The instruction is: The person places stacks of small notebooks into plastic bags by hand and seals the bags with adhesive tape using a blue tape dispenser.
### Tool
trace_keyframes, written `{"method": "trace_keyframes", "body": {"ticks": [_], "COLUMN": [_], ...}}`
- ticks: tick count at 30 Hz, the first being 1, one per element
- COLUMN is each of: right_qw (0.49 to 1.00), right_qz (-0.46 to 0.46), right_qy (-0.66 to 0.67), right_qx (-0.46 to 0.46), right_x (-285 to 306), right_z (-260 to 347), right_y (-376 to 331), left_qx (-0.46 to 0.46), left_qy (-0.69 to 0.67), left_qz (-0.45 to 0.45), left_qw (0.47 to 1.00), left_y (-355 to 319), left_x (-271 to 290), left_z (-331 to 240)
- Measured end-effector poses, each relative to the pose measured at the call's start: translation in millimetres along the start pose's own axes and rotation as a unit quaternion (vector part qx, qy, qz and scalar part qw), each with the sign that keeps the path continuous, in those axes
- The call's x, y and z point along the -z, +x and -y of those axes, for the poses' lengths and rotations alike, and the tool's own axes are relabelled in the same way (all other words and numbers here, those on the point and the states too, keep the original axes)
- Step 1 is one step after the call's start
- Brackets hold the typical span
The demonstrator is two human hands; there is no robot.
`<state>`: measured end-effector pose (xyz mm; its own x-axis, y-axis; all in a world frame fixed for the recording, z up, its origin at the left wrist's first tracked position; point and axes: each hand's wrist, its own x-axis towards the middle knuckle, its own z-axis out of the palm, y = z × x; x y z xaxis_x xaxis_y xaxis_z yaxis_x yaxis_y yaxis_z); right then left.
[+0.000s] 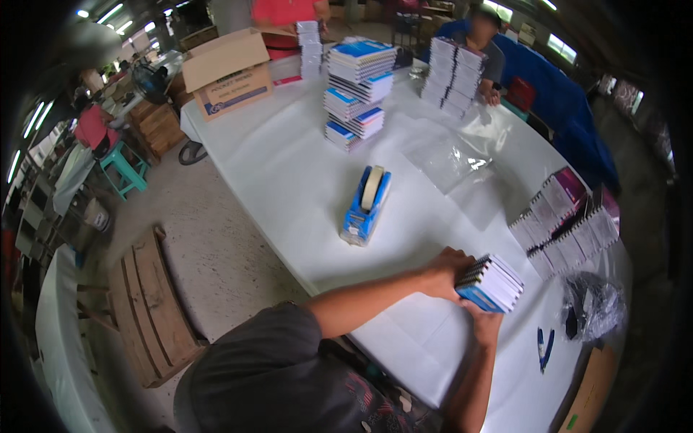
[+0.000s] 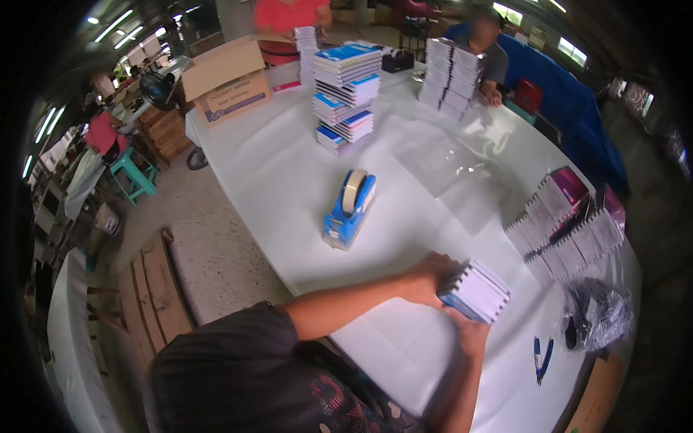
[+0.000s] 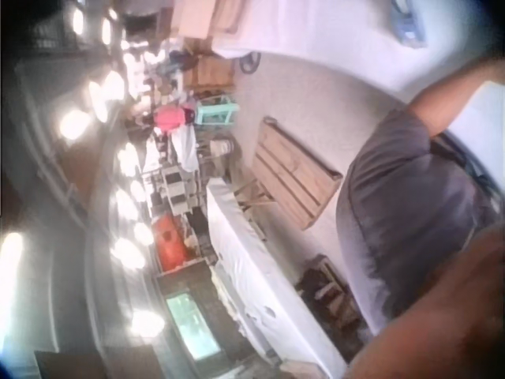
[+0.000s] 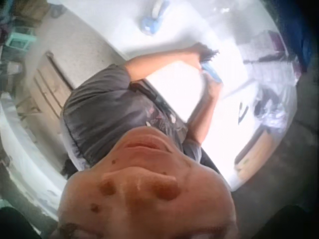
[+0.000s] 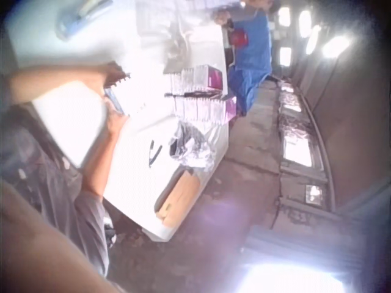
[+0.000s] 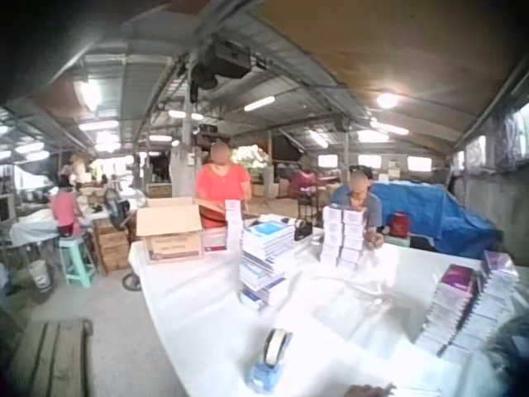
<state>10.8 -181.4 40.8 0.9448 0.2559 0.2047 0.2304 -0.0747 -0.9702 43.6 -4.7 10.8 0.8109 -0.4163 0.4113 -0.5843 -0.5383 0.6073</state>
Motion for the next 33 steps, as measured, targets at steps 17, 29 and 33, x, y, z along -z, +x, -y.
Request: {"method": "trace_keyframes", "body": {"ticks": [17,29,33], "right_qw": [0.998,0.988,0.982], "right_qz": [0.004,0.039,0.056], "right_qy": [0.04,-0.109,-0.172], "right_qx": [-0.056,-0.103,-0.051], "right_x": [17.7,31.0,38.0], "right_z": [-51.8,-71.3,-88.4], "right_y": [13.1,4.8,-3.3], "left_qx": [0.036,0.037,0.075], "left_qy": [-0.024,-0.059,-0.051], "left_qz": [0.052,0.092,0.104], "left_qw": [0.998,0.993,0.99], "left_y": [8.2,12.1,12.1], "left_x": [-16.0,-15.8,-10.1], "left_z": [22.6,30.0,24.7]}}
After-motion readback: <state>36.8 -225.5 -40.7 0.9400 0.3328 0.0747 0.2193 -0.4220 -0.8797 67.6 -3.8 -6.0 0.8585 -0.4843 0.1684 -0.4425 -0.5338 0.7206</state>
